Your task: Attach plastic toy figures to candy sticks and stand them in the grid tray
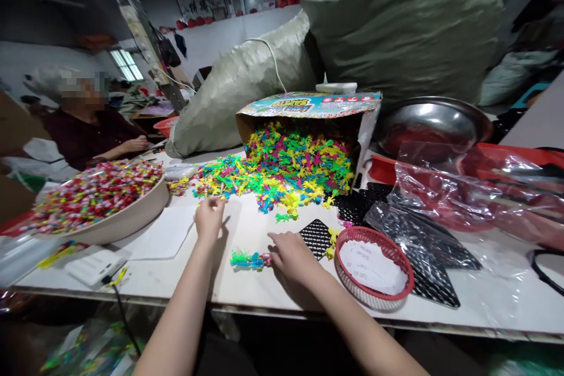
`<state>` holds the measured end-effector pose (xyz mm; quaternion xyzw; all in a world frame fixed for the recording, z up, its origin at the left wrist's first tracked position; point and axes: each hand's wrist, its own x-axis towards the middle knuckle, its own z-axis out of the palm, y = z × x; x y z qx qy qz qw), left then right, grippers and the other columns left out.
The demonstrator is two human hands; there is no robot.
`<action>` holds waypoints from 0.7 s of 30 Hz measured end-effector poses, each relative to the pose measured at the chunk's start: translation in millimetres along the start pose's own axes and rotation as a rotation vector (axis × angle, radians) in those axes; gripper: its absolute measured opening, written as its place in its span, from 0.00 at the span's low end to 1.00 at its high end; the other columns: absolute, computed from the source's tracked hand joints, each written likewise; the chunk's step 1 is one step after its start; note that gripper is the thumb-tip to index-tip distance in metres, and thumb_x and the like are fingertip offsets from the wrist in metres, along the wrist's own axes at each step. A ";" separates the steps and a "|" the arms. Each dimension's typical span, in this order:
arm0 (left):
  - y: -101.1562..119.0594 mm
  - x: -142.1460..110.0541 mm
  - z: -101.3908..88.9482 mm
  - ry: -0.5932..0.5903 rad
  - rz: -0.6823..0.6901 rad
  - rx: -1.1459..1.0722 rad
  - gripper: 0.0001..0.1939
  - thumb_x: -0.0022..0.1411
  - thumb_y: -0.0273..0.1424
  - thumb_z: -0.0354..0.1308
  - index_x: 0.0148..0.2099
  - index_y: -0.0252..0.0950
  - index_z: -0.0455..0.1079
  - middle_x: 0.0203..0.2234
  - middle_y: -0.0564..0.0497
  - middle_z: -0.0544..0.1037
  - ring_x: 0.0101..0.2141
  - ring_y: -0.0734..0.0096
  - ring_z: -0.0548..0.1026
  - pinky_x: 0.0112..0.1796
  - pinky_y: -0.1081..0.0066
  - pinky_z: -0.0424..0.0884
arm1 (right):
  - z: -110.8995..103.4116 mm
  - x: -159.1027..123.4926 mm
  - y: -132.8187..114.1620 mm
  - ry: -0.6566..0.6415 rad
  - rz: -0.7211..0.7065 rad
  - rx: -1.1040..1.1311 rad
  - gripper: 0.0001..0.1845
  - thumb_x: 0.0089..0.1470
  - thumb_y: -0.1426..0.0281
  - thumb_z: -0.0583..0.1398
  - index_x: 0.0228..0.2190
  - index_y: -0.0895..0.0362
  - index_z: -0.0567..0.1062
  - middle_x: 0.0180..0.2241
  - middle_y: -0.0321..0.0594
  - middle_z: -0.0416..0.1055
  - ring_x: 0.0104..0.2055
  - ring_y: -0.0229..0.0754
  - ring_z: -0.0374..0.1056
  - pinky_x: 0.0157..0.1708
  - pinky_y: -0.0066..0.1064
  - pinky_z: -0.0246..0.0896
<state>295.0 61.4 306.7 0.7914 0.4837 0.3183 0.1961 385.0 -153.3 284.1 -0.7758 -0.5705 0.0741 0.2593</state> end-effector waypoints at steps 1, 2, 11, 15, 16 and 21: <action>11.6 -10.5 -3.1 -0.038 0.051 -0.088 0.12 0.58 0.37 0.45 0.37 0.38 0.66 0.33 0.50 0.74 0.35 0.67 0.71 0.38 0.69 0.63 | -3.1 0.6 -1.0 0.061 0.024 0.040 0.24 0.53 0.69 0.55 0.52 0.58 0.61 0.39 0.45 0.70 0.42 0.46 0.63 0.43 0.36 0.52; 23.2 -22.6 -4.9 -0.105 0.107 -0.260 0.12 0.58 0.38 0.46 0.35 0.37 0.66 0.30 0.50 0.74 0.32 0.68 0.70 0.35 0.70 0.64 | -6.5 1.4 -2.0 0.123 0.046 0.080 0.27 0.53 0.69 0.55 0.55 0.58 0.57 0.39 0.44 0.70 0.41 0.45 0.63 0.43 0.35 0.53; 62.5 -63.7 25.1 -0.595 0.572 -0.493 0.16 0.61 0.39 0.46 0.46 0.38 0.66 0.38 0.48 0.72 0.40 0.69 0.69 0.44 0.69 0.64 | -37.6 1.3 17.5 0.242 0.195 0.063 0.10 0.52 0.71 0.53 0.34 0.55 0.73 0.27 0.39 0.73 0.29 0.43 0.66 0.31 0.31 0.54; 48.5 -38.3 43.1 -0.533 0.455 -0.078 0.17 0.59 0.39 0.47 0.48 0.39 0.66 0.52 0.45 0.63 0.54 0.58 0.57 0.53 0.60 0.53 | -54.7 -2.4 31.6 0.334 0.192 0.095 0.11 0.51 0.71 0.52 0.36 0.55 0.72 0.32 0.40 0.73 0.32 0.42 0.67 0.31 0.30 0.57; 44.9 -33.5 46.7 -0.574 0.422 0.017 0.18 0.58 0.39 0.48 0.48 0.40 0.67 0.54 0.45 0.60 0.55 0.55 0.55 0.53 0.57 0.52 | -58.6 -3.5 32.9 0.360 0.182 0.093 0.11 0.52 0.71 0.52 0.37 0.55 0.72 0.34 0.41 0.73 0.34 0.43 0.67 0.32 0.31 0.58; 32.7 -22.4 59.1 -0.760 0.394 0.245 0.22 0.55 0.41 0.50 0.52 0.44 0.64 0.61 0.45 0.48 0.57 0.49 0.52 0.52 0.51 0.52 | -69.5 -8.4 31.5 0.340 0.121 0.094 0.13 0.53 0.71 0.51 0.40 0.54 0.71 0.37 0.42 0.73 0.37 0.45 0.68 0.36 0.34 0.60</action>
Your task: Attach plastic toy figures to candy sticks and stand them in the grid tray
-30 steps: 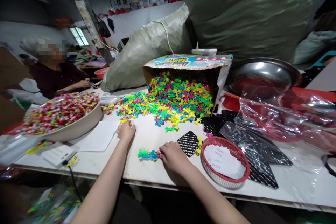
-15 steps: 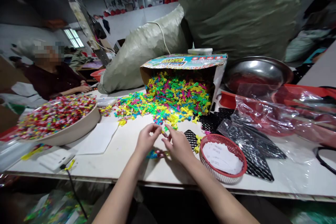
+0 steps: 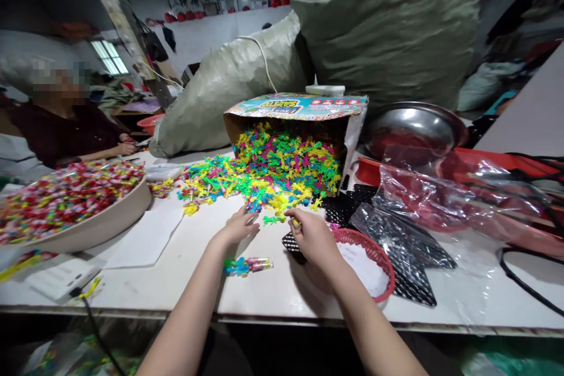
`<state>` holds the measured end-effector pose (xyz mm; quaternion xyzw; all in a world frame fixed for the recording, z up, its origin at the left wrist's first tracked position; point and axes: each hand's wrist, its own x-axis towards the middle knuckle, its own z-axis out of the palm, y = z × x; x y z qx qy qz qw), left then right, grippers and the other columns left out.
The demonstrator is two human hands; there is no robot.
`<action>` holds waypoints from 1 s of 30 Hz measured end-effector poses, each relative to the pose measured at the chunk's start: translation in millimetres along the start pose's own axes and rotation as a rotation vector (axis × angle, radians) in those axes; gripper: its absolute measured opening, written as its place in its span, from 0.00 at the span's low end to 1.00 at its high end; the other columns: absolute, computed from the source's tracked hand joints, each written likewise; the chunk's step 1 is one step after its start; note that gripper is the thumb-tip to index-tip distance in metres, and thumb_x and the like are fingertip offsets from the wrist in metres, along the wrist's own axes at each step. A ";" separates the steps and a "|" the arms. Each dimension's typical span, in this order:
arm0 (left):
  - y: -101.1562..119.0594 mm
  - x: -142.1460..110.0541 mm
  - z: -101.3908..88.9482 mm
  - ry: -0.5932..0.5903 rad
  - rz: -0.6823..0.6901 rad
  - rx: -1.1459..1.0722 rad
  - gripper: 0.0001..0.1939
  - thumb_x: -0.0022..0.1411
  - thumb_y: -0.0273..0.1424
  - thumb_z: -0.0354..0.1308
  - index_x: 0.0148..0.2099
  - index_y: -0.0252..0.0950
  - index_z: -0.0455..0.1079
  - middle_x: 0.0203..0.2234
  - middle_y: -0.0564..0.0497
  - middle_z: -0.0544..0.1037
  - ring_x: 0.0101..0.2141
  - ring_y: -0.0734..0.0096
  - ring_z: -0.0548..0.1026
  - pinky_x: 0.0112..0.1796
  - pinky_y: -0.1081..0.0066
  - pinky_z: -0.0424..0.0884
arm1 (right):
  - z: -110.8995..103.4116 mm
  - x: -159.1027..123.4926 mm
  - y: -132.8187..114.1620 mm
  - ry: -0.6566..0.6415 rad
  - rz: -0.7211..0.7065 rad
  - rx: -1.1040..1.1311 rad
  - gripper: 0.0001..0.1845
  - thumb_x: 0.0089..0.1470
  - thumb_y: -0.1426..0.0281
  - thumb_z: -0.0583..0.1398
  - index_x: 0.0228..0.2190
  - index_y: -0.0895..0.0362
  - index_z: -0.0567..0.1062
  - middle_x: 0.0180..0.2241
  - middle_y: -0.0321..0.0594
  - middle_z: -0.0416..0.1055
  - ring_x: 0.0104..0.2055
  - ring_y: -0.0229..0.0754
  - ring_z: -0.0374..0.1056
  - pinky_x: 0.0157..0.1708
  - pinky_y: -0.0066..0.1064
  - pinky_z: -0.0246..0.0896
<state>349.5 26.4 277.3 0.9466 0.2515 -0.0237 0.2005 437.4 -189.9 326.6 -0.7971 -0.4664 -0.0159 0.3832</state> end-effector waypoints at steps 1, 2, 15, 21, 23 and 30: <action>-0.9 1.0 1.2 0.000 0.003 0.021 0.22 0.55 0.41 0.49 0.53 0.44 0.63 0.61 0.45 0.46 0.58 0.50 0.51 0.52 0.51 0.52 | -0.6 -0.2 -0.5 -0.012 -0.006 0.003 0.13 0.53 0.71 0.51 0.40 0.54 0.71 0.36 0.42 0.73 0.36 0.45 0.68 0.35 0.34 0.61; -1.1 1.5 2.2 0.007 0.004 0.042 0.22 0.56 0.41 0.48 0.53 0.44 0.62 0.61 0.45 0.46 0.58 0.51 0.51 0.53 0.52 0.51 | -0.8 -0.4 -0.9 -0.019 -0.013 0.006 0.14 0.53 0.71 0.51 0.40 0.54 0.71 0.36 0.42 0.73 0.36 0.45 0.69 0.35 0.35 0.61; 10.3 -4.4 1.8 0.076 0.015 0.148 0.15 0.58 0.40 0.45 0.40 0.40 0.69 0.40 0.45 0.67 0.46 0.57 0.64 0.47 0.58 0.58 | -2.2 -0.2 -5.0 -0.041 -0.117 0.001 0.13 0.53 0.73 0.51 0.40 0.54 0.70 0.36 0.42 0.73 0.38 0.43 0.69 0.37 0.34 0.61; 6.3 -10.5 4.7 0.066 -0.025 0.144 0.14 0.54 0.39 0.51 0.42 0.42 0.67 0.43 0.45 0.66 0.46 0.56 0.63 0.45 0.60 0.58 | -0.3 -0.4 -4.3 -0.037 -0.120 -0.021 0.13 0.53 0.73 0.51 0.40 0.55 0.70 0.37 0.42 0.73 0.38 0.44 0.69 0.37 0.34 0.61; 3.7 -11.0 4.5 0.059 -0.013 0.135 0.13 0.53 0.37 0.53 0.42 0.42 0.67 0.41 0.46 0.67 0.45 0.58 0.64 0.44 0.63 0.59 | -0.1 -0.4 -4.2 -0.045 -0.121 -0.020 0.13 0.53 0.73 0.51 0.40 0.55 0.70 0.37 0.42 0.73 0.38 0.44 0.68 0.37 0.34 0.61; 7.8 -22.0 -5.0 0.209 -0.058 0.093 0.08 0.52 0.33 0.55 0.35 0.37 0.63 0.36 0.48 0.67 0.39 0.63 0.68 0.38 0.68 0.62 | -4.9 -0.5 -12.7 -0.068 -0.041 0.098 0.13 0.54 0.67 0.53 0.40 0.54 0.72 0.35 0.41 0.73 0.33 0.42 0.67 0.34 0.33 0.60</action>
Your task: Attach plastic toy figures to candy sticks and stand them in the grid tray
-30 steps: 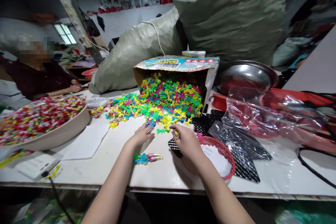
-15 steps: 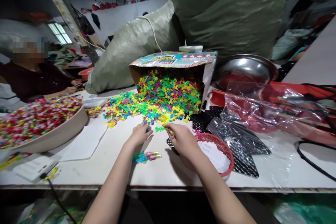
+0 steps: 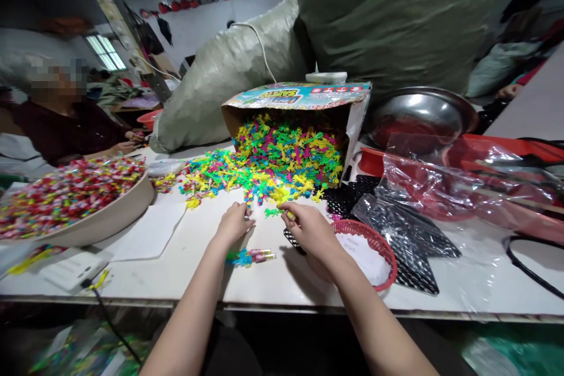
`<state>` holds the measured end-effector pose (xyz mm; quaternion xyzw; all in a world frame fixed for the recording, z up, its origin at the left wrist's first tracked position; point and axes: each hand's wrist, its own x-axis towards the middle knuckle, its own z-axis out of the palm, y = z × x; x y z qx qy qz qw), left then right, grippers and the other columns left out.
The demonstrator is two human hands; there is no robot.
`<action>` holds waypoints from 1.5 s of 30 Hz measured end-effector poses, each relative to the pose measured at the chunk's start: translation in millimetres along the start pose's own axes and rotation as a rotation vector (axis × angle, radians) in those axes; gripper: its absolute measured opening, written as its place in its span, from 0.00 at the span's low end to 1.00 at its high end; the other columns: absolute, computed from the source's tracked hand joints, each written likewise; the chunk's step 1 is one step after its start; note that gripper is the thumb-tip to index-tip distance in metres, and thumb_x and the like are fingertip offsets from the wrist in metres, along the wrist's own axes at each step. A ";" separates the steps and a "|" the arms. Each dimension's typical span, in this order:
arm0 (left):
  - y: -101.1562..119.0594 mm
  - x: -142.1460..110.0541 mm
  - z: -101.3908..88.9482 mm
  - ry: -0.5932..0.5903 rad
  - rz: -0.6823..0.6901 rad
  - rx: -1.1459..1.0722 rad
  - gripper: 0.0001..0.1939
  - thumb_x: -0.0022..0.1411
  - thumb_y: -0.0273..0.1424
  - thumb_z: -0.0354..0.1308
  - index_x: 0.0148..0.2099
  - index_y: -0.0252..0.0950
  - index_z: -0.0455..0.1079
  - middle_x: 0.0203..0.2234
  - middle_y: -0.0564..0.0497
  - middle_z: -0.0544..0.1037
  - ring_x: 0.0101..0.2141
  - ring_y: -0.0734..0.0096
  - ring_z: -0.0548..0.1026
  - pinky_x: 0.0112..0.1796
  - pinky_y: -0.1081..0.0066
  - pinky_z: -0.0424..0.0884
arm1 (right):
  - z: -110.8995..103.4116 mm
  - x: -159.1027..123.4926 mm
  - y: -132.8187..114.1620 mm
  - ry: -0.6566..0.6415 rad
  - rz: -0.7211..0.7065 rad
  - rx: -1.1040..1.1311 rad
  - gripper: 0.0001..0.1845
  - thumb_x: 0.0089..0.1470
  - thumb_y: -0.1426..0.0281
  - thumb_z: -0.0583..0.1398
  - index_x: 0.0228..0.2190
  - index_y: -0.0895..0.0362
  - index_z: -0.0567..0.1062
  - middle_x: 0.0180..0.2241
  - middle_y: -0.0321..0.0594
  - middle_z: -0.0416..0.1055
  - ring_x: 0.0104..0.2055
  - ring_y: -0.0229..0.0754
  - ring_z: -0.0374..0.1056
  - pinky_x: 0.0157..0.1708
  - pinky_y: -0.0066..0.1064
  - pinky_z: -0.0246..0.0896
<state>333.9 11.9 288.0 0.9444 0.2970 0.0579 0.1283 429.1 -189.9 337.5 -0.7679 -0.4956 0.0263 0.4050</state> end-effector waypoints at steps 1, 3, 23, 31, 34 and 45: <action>3.6 -2.8 -3.6 0.064 -0.012 -0.035 0.07 0.53 0.33 0.53 0.35 0.37 0.62 0.35 0.48 0.67 0.37 0.65 0.68 0.36 0.68 0.62 | -0.6 0.2 -2.0 0.016 0.012 0.034 0.13 0.54 0.65 0.54 0.39 0.54 0.73 0.34 0.41 0.73 0.33 0.41 0.67 0.34 0.33 0.60; 13.5 -9.0 -11.5 0.198 -0.005 -0.186 0.05 0.56 0.33 0.50 0.32 0.36 0.60 0.30 0.50 0.67 0.33 0.68 0.68 0.34 0.70 0.62 | -1.5 0.7 -5.8 0.088 0.036 0.109 0.13 0.52 0.62 0.56 0.36 0.53 0.75 0.34 0.41 0.71 0.35 0.42 0.66 0.34 0.33 0.60; 62.9 -39.3 -32.7 0.135 0.318 -1.194 0.09 0.50 0.32 0.61 0.35 0.36 0.72 0.27 0.53 0.75 0.25 0.76 0.72 0.31 0.74 0.69 | 4.3 6.0 -12.9 0.399 0.354 1.121 0.17 0.36 0.61 0.68 0.28 0.57 0.73 0.26 0.36 0.72 0.29 0.37 0.69 0.34 0.31 0.64; 62.0 -40.9 -33.9 0.202 0.311 -1.210 0.09 0.49 0.32 0.62 0.35 0.35 0.73 0.23 0.53 0.75 0.23 0.76 0.72 0.29 0.74 0.69 | 2.1 5.9 -18.0 0.312 0.343 1.226 0.15 0.37 0.64 0.67 0.29 0.56 0.73 0.26 0.35 0.73 0.30 0.37 0.69 0.36 0.32 0.64; 61.2 -41.0 -34.9 0.204 0.311 -1.213 0.09 0.49 0.32 0.62 0.35 0.35 0.73 0.23 0.52 0.75 0.23 0.75 0.72 0.29 0.74 0.70 | 2.8 5.7 -18.6 0.308 0.355 1.235 0.15 0.37 0.64 0.68 0.29 0.56 0.73 0.26 0.35 0.73 0.30 0.36 0.69 0.36 0.32 0.64; 58.0 -42.3 -35.9 0.239 0.397 -1.152 0.08 0.50 0.32 0.62 0.35 0.37 0.74 0.26 0.52 0.76 0.24 0.75 0.73 0.30 0.74 0.71 | 2.1 4.9 -18.9 0.304 0.327 1.152 0.14 0.37 0.63 0.67 0.28 0.55 0.73 0.27 0.35 0.72 0.31 0.37 0.68 0.37 0.33 0.64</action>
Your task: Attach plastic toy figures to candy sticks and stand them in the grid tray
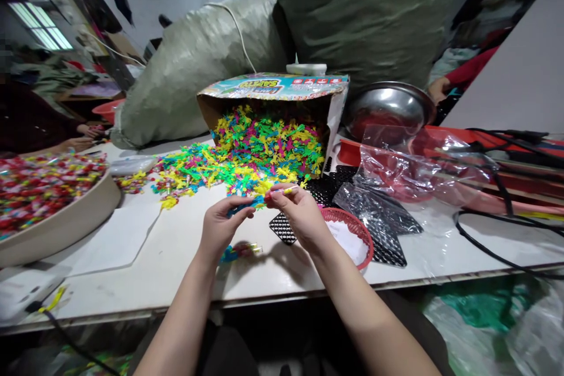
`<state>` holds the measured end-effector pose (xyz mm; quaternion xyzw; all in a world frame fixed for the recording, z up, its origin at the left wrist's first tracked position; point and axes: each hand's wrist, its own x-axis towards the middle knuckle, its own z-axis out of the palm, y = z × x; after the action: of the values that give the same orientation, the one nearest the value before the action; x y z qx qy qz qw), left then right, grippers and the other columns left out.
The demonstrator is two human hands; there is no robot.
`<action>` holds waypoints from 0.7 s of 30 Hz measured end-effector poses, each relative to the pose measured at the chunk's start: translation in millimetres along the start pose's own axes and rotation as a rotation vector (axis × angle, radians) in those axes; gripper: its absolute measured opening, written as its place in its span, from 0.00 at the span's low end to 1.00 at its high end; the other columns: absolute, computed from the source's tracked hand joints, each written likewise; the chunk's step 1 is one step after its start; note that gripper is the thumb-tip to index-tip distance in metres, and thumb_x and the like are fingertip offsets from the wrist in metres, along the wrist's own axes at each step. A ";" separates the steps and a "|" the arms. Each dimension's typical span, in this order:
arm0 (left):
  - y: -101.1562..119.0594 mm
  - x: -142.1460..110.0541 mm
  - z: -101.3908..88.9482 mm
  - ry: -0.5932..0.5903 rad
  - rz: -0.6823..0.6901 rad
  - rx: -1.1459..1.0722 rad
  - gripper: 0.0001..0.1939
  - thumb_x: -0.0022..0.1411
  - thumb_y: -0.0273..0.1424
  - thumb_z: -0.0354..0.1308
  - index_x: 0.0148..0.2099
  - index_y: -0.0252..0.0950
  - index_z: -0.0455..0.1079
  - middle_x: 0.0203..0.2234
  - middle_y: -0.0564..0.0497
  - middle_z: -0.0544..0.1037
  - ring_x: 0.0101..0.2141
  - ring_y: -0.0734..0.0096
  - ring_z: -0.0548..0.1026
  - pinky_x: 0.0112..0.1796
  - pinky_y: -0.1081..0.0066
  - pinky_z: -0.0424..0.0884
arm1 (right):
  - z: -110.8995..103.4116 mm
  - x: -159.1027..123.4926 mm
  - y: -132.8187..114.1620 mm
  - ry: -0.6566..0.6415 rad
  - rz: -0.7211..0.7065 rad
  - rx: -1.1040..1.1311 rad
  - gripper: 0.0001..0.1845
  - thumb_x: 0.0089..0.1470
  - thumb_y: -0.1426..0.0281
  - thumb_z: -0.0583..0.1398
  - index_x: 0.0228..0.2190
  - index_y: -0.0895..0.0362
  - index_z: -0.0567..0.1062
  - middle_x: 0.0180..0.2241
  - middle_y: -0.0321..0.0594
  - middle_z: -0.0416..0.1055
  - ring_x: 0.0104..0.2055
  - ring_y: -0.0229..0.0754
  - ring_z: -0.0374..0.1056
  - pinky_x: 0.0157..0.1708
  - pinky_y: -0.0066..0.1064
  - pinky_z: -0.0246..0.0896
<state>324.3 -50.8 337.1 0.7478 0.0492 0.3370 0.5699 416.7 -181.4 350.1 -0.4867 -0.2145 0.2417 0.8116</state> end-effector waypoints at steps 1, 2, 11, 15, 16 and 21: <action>0.4 0.1 -1.0 -0.007 0.014 0.018 0.08 0.50 0.32 0.62 0.35 0.37 0.74 0.26 0.52 0.76 0.25 0.75 0.73 0.30 0.74 0.71 | -0.3 -0.2 0.2 0.000 -0.011 -0.029 0.14 0.37 0.63 0.67 0.28 0.56 0.73 0.27 0.36 0.72 0.30 0.37 0.68 0.37 0.33 0.64; 0.9 0.1 -2.0 -0.014 0.027 0.037 0.08 0.50 0.32 0.62 0.35 0.37 0.74 0.27 0.51 0.77 0.26 0.75 0.73 0.31 0.73 0.71 | -0.6 -0.5 0.5 -0.001 -0.022 -0.056 0.14 0.37 0.63 0.67 0.28 0.56 0.73 0.26 0.36 0.72 0.30 0.37 0.68 0.36 0.33 0.63; -1.3 -2.9 -3.1 0.027 0.061 0.069 0.07 0.49 0.32 0.62 0.33 0.37 0.75 0.28 0.50 0.77 0.32 0.70 0.74 0.36 0.69 0.71 | 0.6 -2.1 9.6 0.016 -0.096 -0.149 0.15 0.39 0.61 0.66 0.29 0.55 0.73 0.27 0.37 0.72 0.31 0.39 0.68 0.37 0.33 0.63; -1.3 -4.3 0.7 0.004 0.055 0.057 0.07 0.51 0.32 0.61 0.35 0.36 0.74 0.31 0.49 0.77 0.35 0.69 0.74 0.39 0.69 0.70 | -2.6 -0.1 11.9 0.011 -0.108 -0.156 0.13 0.39 0.62 0.66 0.29 0.55 0.73 0.28 0.36 0.72 0.31 0.38 0.68 0.37 0.33 0.63; -0.5 -4.5 1.6 -0.007 0.034 0.046 0.08 0.51 0.32 0.60 0.35 0.36 0.74 0.32 0.49 0.77 0.35 0.69 0.74 0.40 0.69 0.70 | -3.4 0.4 11.6 0.006 -0.107 -0.152 0.13 0.39 0.62 0.66 0.29 0.55 0.73 0.28 0.36 0.72 0.31 0.38 0.68 0.37 0.33 0.63; 3.6 -4.1 5.8 -0.057 -0.089 -0.033 0.08 0.53 0.32 0.57 0.36 0.34 0.72 0.33 0.48 0.76 0.34 0.70 0.74 0.38 0.71 0.70 | -5.0 1.6 4.9 -0.037 -0.071 -0.115 0.12 0.38 0.64 0.67 0.27 0.55 0.74 0.25 0.34 0.72 0.30 0.38 0.69 0.36 0.33 0.63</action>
<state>323.4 -58.7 337.7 0.7447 0.0607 0.2907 0.5977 419.9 -181.9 343.7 -0.5200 -0.2601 0.2088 0.7864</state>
